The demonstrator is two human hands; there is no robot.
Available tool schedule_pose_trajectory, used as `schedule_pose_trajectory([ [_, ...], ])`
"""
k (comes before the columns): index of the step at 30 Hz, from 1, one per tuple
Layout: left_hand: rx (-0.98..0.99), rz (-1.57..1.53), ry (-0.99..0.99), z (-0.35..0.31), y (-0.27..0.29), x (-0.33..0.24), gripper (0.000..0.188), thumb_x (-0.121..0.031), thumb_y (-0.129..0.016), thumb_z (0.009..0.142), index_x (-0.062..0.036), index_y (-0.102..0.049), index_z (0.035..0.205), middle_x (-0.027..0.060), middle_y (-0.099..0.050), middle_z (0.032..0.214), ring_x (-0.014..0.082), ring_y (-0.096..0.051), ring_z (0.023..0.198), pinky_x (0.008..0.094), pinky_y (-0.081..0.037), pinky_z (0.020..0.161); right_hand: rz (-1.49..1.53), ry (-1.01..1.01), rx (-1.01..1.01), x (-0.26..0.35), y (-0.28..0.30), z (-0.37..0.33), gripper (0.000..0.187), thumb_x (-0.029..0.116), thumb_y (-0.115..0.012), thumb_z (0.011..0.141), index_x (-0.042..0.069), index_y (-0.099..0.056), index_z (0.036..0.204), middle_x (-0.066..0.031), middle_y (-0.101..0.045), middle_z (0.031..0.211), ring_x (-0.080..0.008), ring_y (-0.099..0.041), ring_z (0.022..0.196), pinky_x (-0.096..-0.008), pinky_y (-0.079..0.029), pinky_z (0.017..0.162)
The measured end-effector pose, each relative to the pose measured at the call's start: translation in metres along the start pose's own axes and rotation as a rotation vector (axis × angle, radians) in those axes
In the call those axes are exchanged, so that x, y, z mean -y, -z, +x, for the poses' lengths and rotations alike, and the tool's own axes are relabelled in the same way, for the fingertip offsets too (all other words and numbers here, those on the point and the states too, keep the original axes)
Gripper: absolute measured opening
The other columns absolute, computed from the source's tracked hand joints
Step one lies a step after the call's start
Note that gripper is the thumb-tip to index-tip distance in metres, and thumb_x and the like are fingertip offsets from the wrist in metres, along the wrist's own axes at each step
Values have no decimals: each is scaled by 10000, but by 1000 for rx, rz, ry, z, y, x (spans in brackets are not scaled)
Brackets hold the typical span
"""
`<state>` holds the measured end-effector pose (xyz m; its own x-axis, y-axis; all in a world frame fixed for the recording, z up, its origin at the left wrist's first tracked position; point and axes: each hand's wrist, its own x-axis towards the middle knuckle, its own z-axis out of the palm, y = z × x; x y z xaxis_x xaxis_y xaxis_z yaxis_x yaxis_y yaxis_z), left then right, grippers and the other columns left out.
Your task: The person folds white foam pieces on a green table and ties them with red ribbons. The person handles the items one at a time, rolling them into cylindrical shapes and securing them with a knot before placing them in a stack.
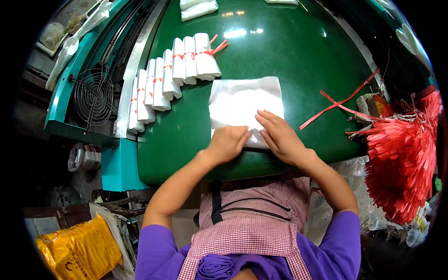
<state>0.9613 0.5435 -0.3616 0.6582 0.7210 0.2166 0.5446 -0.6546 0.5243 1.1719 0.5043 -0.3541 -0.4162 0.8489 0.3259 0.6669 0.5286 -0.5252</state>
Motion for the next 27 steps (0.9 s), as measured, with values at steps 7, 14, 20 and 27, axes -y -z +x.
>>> schedule_pose_trajectory([
  [7,-160,194,-87,4,2,13,242,-185,-669,825,-49,-645,1024,141,-647,1005,324,-630,897,400,-516,753,-317,29,75,-4,-28,-3,678,357,-652,854,-55,-437,1347,-226,-401,1441,-363,-334,1375,-478,-294,1111],
  [14,-44,430,-199,-18,2,-13,417,-107,-686,708,-10,-591,1102,122,-591,1055,293,-592,982,396,-499,856,176,91,-123,25,-15,-31,510,125,-706,794,-27,-528,1248,-218,-475,1363,-398,-432,1294,-443,-372,1059],
  [20,30,219,-59,5,9,3,341,-3,-642,697,-44,-620,1035,108,-611,1010,301,-607,938,394,-516,768,1425,-729,-56,35,-17,-57,558,275,-550,982,-68,-358,1377,-225,-521,1315,-307,-559,1193,-360,-508,933],
  [27,372,24,-252,-41,35,6,381,-14,-624,787,-67,-597,1164,91,-517,1393,384,-364,1368,452,-332,1120,1533,-757,-173,1,0,-13,423,-6,-484,923,-8,-467,1346,-137,-598,1234,-239,-616,1085,-366,-514,948],
])
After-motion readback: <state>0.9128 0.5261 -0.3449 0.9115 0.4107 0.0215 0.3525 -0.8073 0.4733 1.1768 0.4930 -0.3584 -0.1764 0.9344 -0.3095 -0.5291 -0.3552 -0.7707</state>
